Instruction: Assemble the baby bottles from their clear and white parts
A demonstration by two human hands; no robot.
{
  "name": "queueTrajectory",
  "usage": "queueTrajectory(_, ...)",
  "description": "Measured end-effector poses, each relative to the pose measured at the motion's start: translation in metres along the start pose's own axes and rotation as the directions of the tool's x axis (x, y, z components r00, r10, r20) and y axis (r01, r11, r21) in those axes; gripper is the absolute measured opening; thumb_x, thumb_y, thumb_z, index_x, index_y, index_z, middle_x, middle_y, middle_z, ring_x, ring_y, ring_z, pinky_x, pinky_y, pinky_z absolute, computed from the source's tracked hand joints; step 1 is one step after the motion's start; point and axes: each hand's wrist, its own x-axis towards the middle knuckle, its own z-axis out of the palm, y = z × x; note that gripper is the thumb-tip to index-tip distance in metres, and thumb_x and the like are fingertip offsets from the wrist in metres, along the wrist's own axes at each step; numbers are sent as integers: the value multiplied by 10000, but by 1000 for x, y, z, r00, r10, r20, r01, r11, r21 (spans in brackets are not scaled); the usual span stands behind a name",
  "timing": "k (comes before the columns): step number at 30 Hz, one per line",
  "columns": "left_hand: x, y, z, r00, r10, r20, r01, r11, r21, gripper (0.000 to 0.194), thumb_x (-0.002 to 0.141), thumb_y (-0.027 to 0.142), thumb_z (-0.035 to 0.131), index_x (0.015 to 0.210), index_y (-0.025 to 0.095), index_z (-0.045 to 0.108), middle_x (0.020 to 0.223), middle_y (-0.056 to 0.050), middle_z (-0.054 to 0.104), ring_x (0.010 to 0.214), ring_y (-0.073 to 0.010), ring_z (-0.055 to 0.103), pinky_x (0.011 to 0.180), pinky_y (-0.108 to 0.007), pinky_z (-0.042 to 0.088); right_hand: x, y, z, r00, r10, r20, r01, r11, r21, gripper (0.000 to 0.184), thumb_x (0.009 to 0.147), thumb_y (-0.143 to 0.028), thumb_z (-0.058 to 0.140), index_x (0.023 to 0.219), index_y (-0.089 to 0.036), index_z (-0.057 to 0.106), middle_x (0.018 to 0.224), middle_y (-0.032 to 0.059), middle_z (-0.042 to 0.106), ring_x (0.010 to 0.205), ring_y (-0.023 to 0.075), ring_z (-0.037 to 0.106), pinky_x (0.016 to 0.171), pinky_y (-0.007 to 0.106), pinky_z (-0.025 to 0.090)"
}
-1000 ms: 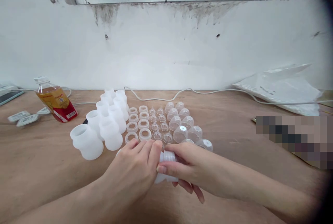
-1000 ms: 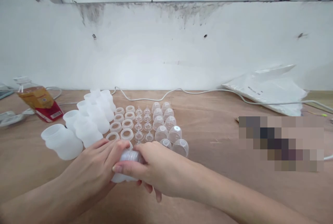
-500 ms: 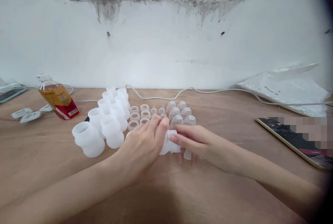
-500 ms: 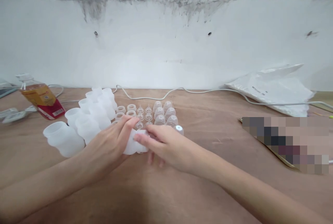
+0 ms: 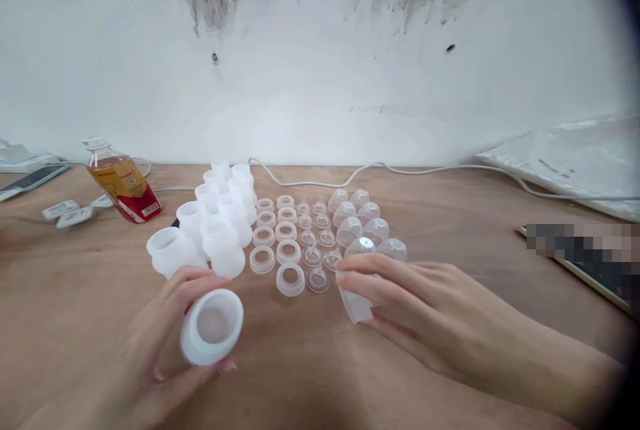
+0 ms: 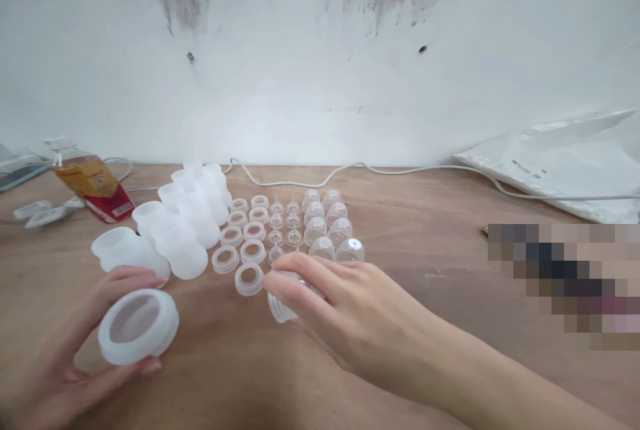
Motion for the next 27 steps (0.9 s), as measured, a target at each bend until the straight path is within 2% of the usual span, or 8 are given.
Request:
queueTrajectory(2, -7, -8, 5, 990, -15, -140, 25, 997, 72, 419, 758, 239, 549, 1144, 236, 386, 1062, -50, 496, 945, -212, 526, 791, -316, 476, 2, -2, 7, 997, 22, 68, -23, 1000, 7, 263, 841, -130, 396, 1100, -165, 426, 1085, 73, 550, 802, 150, 592, 524, 241, 468)
queueTrajectory(5, -8, -16, 10, 969, 37, -244, 2, 988, 154, 472, 778, 240, 550, 1203, 243, 343, 1067, -66, 501, 943, -208, 536, 740, -319, 491, 7, -8, 14, 981, 63, 183, -73, 996, 51, 244, 819, -184, 466, 1062, -166, 448, 1080, 68, 544, 743, 147, 597, 493, 248, 460)
queueTrajectory(8, -6, -22, 9, 958, 119, -260, -34, 949, 312, 491, 784, 259, 553, 1227, 243, 341, 1059, -81, 480, 939, -211, 530, 712, -324, 490, 13, -15, 18, 955, 67, 288, -98, 991, 95, 274, 785, -218, 539, 1048, -183, 472, 1031, 42, 560, 734, 155, 594, 520, 266, 459)
queueTrajectory(12, -1, -21, 2, 960, 115, -255, 40, 845, 533, 434, 781, 314, 563, 1188, 246, 426, 1045, -105, 468, 927, -254, 522, 747, -419, 453, 17, -24, 22, 925, 34, 379, -107, 979, 172, 253, 770, -337, 574, 971, -194, 518, 905, 10, 580, 714, 158, 580, 507, 259, 428)
queueTrajectory(15, 7, -16, -3, 951, 91, -296, 129, 754, 644, 393, 757, 475, 540, 1085, 257, 538, 1111, -97, 486, 1000, -321, 498, 792, -530, 393, 18, -27, 26, 914, 33, 403, -107, 981, 163, 270, 782, -388, 547, 958, -185, 529, 903, 19, 563, 671, 152, 565, 485, 261, 407)
queueTrajectory(17, 13, -14, -4, 943, 68, -326, 167, 749, 641, 412, 749, 547, 502, 1032, 257, 576, 1199, -72, 461, 1104, -348, 438, 859, -569, 342, 18, -28, 29, 913, 42, 407, -115, 981, 155, 283, 779, -401, 545, 952, -179, 531, 899, 22, 549, 621, 142, 548, 471, 264, 397)
queueTrajectory(22, 23, -27, -4, 941, 178, -289, 72, 727, 683, 432, 704, 533, 566, 1038, 259, 549, 1228, -68, 463, 1162, -353, 395, 902, -575, 333, 18, -30, 34, 919, 49, 391, -135, 971, 196, 314, 796, -402, 515, 998, -161, 501, 967, 54, 502, 591, 126, 519, 462, 261, 390)
queueTrajectory(27, 26, -39, -3, 935, 227, -273, 24, 726, 687, 527, 700, 539, 558, 1125, 243, 462, 1236, -85, 454, 1156, -373, 404, 894, -607, 331, 16, -31, 40, 925, 108, 364, -206, 948, 242, 137, 825, -192, 440, 951, -147, 468, 916, 39, 490, 501, 83, 457, 415, 234, 315)
